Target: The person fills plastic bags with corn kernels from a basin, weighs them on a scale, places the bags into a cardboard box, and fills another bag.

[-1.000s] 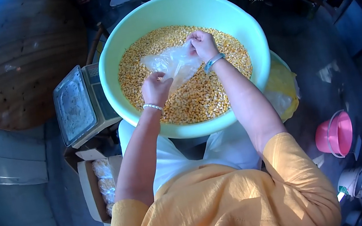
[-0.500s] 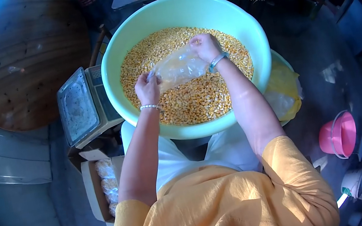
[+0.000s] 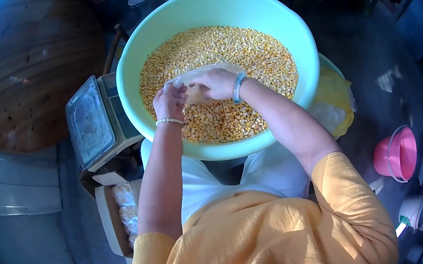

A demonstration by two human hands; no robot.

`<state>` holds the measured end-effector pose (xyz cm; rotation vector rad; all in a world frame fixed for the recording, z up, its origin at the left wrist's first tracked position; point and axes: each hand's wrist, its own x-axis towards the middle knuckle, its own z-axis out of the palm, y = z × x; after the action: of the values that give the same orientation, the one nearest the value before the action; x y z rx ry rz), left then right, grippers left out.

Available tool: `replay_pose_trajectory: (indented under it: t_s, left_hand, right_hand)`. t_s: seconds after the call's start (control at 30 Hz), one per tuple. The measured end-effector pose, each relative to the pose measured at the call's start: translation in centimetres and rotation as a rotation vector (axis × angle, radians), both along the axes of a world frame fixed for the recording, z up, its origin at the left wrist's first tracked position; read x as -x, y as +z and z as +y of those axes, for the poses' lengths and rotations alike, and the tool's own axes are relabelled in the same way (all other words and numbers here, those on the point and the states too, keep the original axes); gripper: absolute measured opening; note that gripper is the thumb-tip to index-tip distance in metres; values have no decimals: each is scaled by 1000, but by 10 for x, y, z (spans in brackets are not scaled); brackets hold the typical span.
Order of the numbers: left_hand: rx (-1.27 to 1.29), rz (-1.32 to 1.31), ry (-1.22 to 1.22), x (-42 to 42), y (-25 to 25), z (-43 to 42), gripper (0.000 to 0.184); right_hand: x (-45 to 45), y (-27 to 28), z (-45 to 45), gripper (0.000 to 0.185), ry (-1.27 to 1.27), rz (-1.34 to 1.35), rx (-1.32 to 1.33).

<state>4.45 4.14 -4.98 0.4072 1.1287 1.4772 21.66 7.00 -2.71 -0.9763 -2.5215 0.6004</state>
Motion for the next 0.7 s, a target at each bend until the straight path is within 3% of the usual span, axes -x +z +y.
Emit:
replay_pose_trajectory:
  t_s: [0.1,0.17,0.2,0.33,0.43,0.53,0.57,0.7]
  left_hand:
    - [67,-109,121,3,1,1,12]
    - [169,-30,162,14,-8,8,12]
    - [219,10,185,22,-12,12,12]
    - [237,349,-25,28,11,2,41]
    - [-97,1139,-48,18,12,-7,58]
    - [-12,1650,-414,0,52,-32,63]
    - [-24,1692,-440,2,45,-29,52]
    - [224,1647,-364,18,19,1,32]
  right_hand:
    - [-4,14,-6,27,74,-257,133]
    - [-2,34,-12,30,113,-361,232]
    - [-3,29,-9,28,106,-277,240]
    - [-7,12,5,23,-52,-19,347]
    - [-8,15,12,28,-181,-66,369]
    - [-6,5,11,46,-155,-218,186]
    - [-5,2,11,58,-128,-271,96]
    - [-9,19,4,64,5,-274,163]
